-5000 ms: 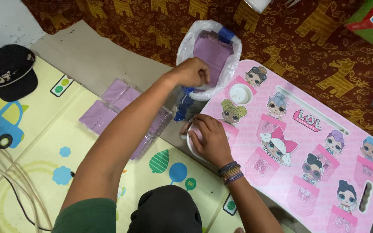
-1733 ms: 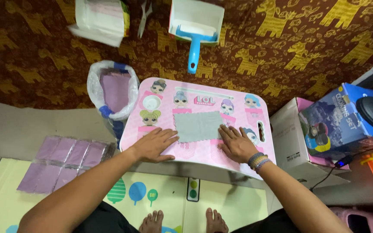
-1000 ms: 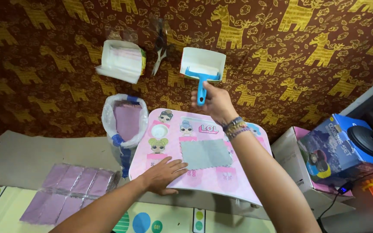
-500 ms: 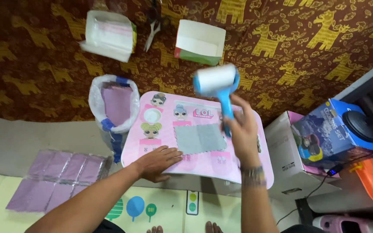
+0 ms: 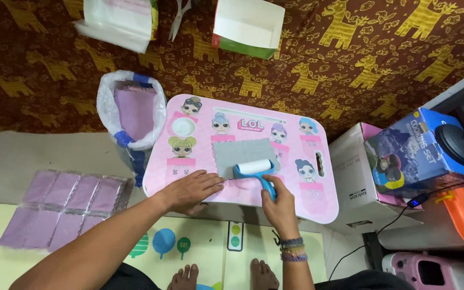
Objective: Using a lint roller to remove purple dust or debris from small fabric pieces.
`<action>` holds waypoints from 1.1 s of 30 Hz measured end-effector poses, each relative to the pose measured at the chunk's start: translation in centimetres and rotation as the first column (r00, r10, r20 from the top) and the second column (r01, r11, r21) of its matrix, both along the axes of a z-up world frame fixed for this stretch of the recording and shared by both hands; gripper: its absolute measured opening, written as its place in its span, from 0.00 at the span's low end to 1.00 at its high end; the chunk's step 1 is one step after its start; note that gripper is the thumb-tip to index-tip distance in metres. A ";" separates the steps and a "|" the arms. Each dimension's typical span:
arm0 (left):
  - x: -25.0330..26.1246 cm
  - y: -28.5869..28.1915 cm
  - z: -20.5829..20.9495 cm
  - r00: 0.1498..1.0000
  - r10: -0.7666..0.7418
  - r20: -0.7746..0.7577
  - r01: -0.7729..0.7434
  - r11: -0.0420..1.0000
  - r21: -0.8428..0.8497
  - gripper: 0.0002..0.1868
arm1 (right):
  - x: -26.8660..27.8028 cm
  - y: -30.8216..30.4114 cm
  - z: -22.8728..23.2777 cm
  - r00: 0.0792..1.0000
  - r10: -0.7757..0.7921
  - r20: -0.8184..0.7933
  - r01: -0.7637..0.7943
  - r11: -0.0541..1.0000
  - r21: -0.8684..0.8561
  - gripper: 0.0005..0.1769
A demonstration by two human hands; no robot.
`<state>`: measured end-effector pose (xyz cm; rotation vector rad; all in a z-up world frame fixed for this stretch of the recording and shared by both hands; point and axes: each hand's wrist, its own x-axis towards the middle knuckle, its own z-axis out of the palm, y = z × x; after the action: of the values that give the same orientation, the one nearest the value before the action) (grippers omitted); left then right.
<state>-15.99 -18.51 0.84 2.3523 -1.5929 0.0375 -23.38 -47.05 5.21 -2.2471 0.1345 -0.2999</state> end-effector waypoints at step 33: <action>0.2 -0.1 -0.3 1.000 0.006 0.024 -0.006 1.000 -0.010 0.39 | 4.8 1.4 5.8 0.970 -0.027 -0.242 -0.072 0.917 -0.393 0.20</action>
<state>-15.81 -18.60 0.54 2.3578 -1.5925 0.0754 -18.62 -45.66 10.99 -2.6878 0.1906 -0.0353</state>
